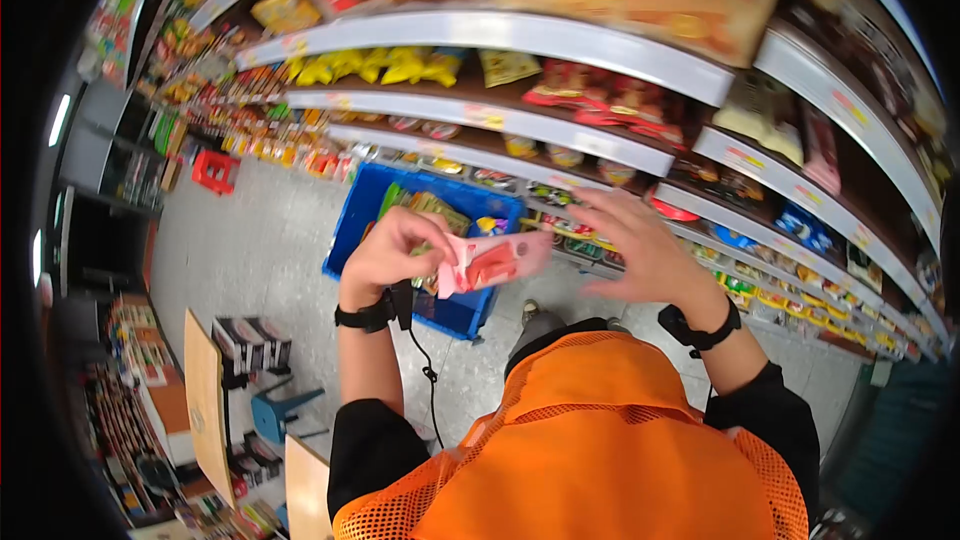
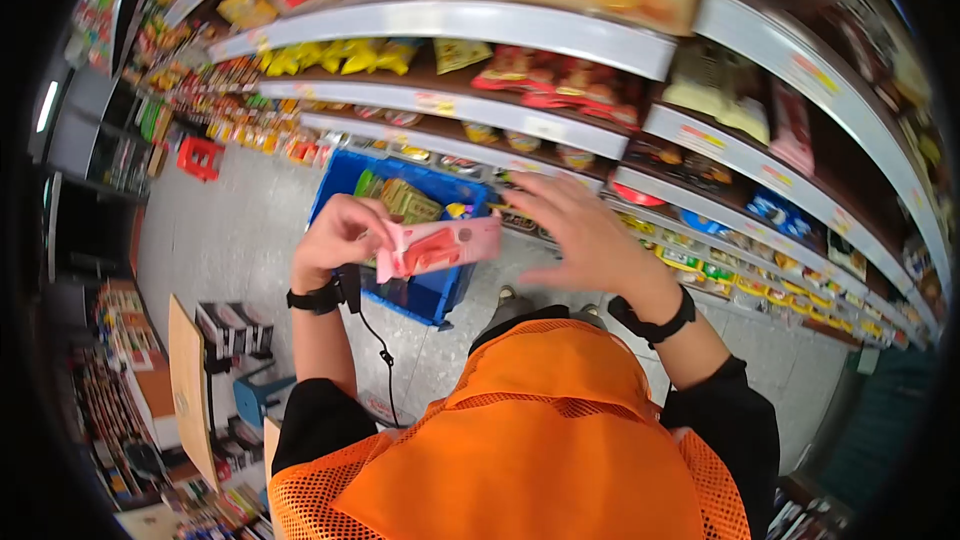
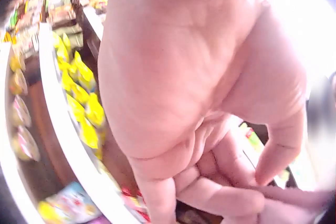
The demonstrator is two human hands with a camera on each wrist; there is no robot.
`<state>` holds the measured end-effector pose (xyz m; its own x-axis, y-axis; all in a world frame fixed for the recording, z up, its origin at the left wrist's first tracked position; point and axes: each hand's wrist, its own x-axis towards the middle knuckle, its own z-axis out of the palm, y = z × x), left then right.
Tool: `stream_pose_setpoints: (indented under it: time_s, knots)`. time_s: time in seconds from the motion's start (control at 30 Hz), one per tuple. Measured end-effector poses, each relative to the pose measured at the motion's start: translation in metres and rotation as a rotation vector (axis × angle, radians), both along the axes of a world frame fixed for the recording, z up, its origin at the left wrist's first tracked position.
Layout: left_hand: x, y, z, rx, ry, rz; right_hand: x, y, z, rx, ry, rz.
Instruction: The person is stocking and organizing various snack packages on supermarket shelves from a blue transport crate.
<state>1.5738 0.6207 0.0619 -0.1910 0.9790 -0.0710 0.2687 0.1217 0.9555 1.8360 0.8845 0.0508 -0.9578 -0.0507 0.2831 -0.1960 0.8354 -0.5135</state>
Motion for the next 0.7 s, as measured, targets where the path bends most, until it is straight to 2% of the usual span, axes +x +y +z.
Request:
stream_pose_setpoints:
  time_s: [0.03,0.13,0.17,0.23,0.27,0.33,0.4,0.47,0.5,0.6,0.63,0.7]
  knots:
    - [0.013,0.019,0.009,0.148,-0.028,-0.056,0.012,0.006,0.007,-0.009,0.008,0.018]
    - [0.068,0.080,0.031,0.364,-0.244,-0.126,0.063,0.028,0.016,0.040,0.129,-0.043]
    - [0.080,0.101,0.028,0.406,-0.325,-0.211,0.085,0.037,0.017,0.048,0.136,-0.094]
    - [0.107,0.140,0.021,0.413,-0.373,-0.231,0.133,0.057,0.015,-0.096,0.014,-0.176]
    - [0.117,0.157,0.008,0.428,-0.369,-0.203,0.155,0.066,0.013,-0.088,0.023,-0.227]
    - [0.165,0.200,0.005,0.483,-0.577,-0.212,0.198,0.080,0.010,-0.204,0.174,-0.387]
    - [0.192,0.232,-0.004,0.437,-0.610,-0.171,0.237,0.091,0.018,-0.233,0.189,-0.515]
    - [0.217,0.258,-0.011,0.404,-0.319,-0.094,0.263,0.107,0.016,-0.231,0.382,-0.804]
    - [0.231,0.268,-0.010,0.388,-0.203,-0.087,0.273,0.112,0.024,-0.149,0.385,-0.928]
    - [0.261,0.300,-0.002,0.438,0.189,-0.102,0.285,0.143,0.040,-0.228,0.471,-1.078]
    - [0.273,0.311,0.007,0.451,0.249,-0.098,0.286,0.153,0.047,-0.228,0.487,-1.081]
    - [0.293,0.331,0.014,0.502,0.386,-0.063,0.284,0.174,0.065,-0.145,0.340,-1.265]
